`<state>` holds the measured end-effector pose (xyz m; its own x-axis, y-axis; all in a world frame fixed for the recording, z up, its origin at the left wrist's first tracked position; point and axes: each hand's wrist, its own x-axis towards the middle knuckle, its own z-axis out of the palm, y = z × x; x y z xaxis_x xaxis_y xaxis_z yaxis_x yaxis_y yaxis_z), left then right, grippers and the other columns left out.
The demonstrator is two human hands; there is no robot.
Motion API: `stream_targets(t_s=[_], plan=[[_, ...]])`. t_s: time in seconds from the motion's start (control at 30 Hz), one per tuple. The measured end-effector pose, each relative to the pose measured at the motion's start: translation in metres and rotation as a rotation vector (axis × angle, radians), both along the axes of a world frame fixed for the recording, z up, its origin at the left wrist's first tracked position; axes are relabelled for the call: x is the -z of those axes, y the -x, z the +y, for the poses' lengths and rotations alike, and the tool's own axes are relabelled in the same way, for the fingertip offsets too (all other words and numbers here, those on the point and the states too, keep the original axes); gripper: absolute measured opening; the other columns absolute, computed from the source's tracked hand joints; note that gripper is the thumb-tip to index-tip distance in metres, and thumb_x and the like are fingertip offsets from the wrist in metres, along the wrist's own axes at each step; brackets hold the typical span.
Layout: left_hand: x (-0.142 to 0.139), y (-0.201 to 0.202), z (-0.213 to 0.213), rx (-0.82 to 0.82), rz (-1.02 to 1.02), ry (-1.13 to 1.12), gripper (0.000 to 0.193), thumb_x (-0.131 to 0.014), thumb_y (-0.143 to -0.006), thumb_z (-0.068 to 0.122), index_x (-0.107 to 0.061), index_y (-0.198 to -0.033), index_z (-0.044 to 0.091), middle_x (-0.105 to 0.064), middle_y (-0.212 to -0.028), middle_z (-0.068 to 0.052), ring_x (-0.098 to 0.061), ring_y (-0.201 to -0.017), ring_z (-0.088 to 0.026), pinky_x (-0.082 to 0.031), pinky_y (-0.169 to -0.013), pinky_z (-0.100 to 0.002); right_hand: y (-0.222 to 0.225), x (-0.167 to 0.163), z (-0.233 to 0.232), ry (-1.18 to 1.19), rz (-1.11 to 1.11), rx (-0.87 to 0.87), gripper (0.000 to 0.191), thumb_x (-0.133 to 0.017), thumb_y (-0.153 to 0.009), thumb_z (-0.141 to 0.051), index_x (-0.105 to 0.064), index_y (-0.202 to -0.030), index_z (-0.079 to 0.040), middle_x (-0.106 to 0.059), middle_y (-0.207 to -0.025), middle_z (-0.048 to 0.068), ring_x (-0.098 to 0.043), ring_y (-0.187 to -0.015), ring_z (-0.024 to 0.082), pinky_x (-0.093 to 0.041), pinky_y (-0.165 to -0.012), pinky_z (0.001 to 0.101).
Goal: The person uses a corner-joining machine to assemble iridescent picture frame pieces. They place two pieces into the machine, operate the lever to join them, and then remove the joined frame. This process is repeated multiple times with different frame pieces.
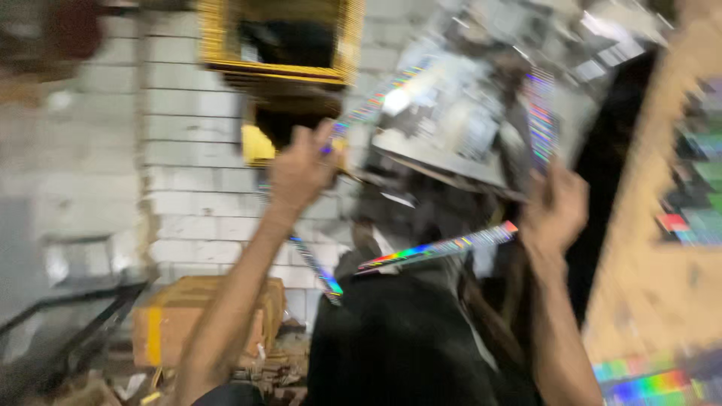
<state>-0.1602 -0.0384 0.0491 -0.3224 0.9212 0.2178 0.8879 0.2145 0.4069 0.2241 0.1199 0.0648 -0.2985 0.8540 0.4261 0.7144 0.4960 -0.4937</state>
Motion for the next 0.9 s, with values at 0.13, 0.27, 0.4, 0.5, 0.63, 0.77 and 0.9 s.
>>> stream_targets(t_s=[0.13,0.27,0.4,0.5,0.63,0.77,0.9], plan=[[0.027,-0.024,0.034,0.183,0.089,0.144,0.039,-0.065,-0.107,0.034,-0.061,-0.145,0.037,-0.053,-0.113,-0.013,-0.062,-0.073,-0.033,-0.050,-0.058,-0.047,0.006,0.007,0.027,-0.043,-0.252,-0.030,0.039,-0.076,-0.100,-0.021,-0.068,-0.138,-0.024,-0.067,-0.105,0.010,-0.069,-0.079,0.029,-0.055,-0.063,0.0402],[0.023,-0.047,0.071,0.221,0.049,0.132,0.042,-0.066,-0.112,0.027,-0.059,-0.153,0.033,-0.050,-0.124,-0.015,-0.059,-0.103,-0.035,-0.053,-0.069,-0.045,0.020,0.019,0.054,-0.032,-0.343,-0.029,0.044,-0.076,-0.098,-0.021,-0.070,-0.141,-0.024,-0.063,-0.104,0.008,-0.064,-0.087,0.029,-0.053,-0.070,0.0418],[0.018,-0.064,0.098,0.214,-0.035,0.204,0.043,-0.066,-0.110,0.027,-0.061,-0.152,0.033,-0.046,-0.128,-0.015,-0.051,-0.110,-0.033,-0.053,-0.071,-0.045,0.017,0.020,0.054,-0.109,-0.413,0.052,0.038,-0.080,-0.095,-0.023,-0.074,-0.132,-0.024,-0.060,-0.117,0.007,-0.054,-0.104,0.030,-0.041,-0.083,0.0457],[0.031,-0.084,0.118,0.188,-0.049,0.199,0.043,-0.065,-0.110,0.024,-0.062,-0.153,0.030,-0.044,-0.132,-0.016,-0.047,-0.112,-0.035,-0.050,-0.078,-0.045,0.005,0.025,0.056,-0.044,-0.295,0.131,0.039,-0.081,-0.093,-0.020,-0.075,-0.131,-0.025,-0.056,-0.128,0.009,-0.047,-0.116,0.030,-0.036,-0.096,0.0443],[0.040,-0.099,0.135,0.185,0.083,0.112,0.038,-0.068,-0.112,0.023,-0.064,-0.149,0.026,-0.042,-0.140,-0.014,-0.042,-0.118,-0.037,-0.038,-0.092,-0.048,-0.004,0.040,0.082,-0.010,-0.318,0.083,0.032,-0.083,-0.095,-0.024,-0.077,-0.127,-0.024,-0.055,-0.133,0.009,-0.047,-0.119,0.029,-0.035,-0.092,0.0436],[0.040,-0.104,0.154,0.235,0.170,0.046,0.035,-0.069,-0.107,0.022,-0.069,-0.142,0.027,-0.043,-0.137,-0.012,-0.039,-0.125,-0.038,-0.027,-0.100,-0.050,-0.001,0.047,0.100,0.073,-0.282,0.019,0.036,-0.081,-0.098,-0.021,-0.073,-0.133,-0.023,-0.055,-0.139,0.006,-0.049,-0.120,0.027,-0.036,-0.094,0.0444],[0.049,-0.120,0.187,0.264,0.144,-0.052,0.028,-0.072,-0.109,0.028,-0.073,-0.137,0.022,-0.052,-0.125,-0.009,-0.042,-0.122,-0.030,-0.031,-0.098,-0.046,0.002,0.045,0.101,-0.043,-0.423,-0.050,0.050,-0.079,-0.100,-0.020,-0.063,-0.147,-0.022,-0.051,-0.139,0.010,-0.048,-0.119,0.029,-0.036,-0.096,0.0473]])
